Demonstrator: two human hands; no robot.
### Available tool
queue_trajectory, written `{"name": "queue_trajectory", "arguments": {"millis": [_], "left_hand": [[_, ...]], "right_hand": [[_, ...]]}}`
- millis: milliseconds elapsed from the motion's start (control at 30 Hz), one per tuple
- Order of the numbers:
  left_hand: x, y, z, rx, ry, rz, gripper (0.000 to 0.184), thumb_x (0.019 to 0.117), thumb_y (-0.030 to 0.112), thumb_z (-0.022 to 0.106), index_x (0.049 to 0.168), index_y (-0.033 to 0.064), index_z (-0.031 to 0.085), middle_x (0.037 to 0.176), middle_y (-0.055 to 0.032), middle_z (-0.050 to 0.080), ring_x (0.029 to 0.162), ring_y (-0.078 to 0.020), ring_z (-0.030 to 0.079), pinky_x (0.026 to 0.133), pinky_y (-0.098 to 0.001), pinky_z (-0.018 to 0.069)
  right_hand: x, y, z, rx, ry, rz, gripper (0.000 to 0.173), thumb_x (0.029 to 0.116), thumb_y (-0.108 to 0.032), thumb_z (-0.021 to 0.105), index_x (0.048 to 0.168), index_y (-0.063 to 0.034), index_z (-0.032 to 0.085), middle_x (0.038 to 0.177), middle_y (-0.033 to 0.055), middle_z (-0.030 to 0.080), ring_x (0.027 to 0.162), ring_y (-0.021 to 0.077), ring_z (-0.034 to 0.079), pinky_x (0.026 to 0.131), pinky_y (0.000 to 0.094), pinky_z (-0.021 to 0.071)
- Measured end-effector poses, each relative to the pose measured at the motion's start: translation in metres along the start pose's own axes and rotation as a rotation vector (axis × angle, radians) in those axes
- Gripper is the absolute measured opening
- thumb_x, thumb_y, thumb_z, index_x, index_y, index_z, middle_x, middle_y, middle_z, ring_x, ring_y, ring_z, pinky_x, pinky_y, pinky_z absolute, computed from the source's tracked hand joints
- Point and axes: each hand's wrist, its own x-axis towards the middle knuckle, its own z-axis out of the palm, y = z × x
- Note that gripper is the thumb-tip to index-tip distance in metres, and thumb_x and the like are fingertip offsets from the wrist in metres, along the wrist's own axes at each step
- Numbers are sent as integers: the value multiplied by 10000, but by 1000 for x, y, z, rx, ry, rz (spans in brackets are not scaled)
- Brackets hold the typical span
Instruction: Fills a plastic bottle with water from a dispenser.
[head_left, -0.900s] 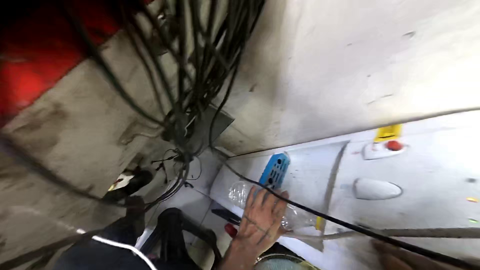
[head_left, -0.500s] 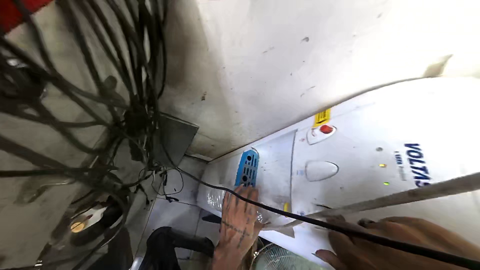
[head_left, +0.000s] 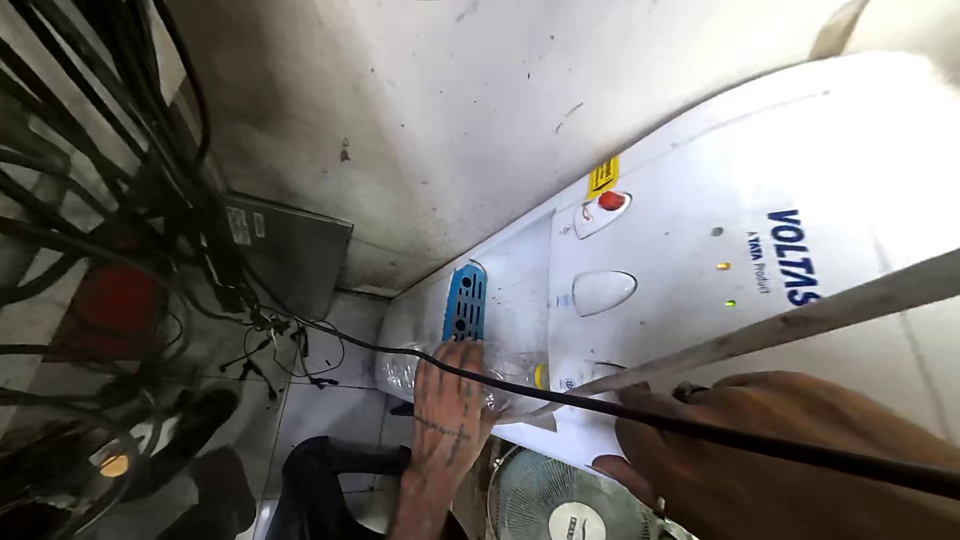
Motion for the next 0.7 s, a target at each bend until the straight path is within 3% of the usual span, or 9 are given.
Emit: {"name": "queue_trajectory", "arguments": {"millis": [133,300,467,700], "left_hand": [[0,0,0,9,-2,-3,751,687,269,891,1342,18,622,1361,-161,637,1305,-368,573,1071,-591,439],[0,-1,0,-28,2,10,735,721,264,872,1351,-3,603,1379,-183,616,1323,-380,554,1098,-586,418],[1,0,-3,-50,-24,0,710,730,235,861,1346,-6,602,1373,-190,613,1324,-383,548,1111,-573,410],[2,0,-5,-43,-36,10,701,736,213,853,1347,-15,596,1368,-199,615,1329,-382,544,1120,-570,398]], "right_hand": [[-1,2,6,-7,30,-14,532,1060,-366,392,657,-59,554,549,78,476,448,265,533,371,375,344],[0,1,-2,28,-68,7,488,1057,-338,451,692,-40,579,589,112,524,487,299,575,400,401,394],[0,0,-1,8,-131,20,506,1074,-362,430,732,-29,598,590,126,546,495,316,606,400,412,426],[-3,1,5,11,-125,17,505,1072,-357,447,731,-15,596,568,124,525,479,320,590,387,409,409]]}}
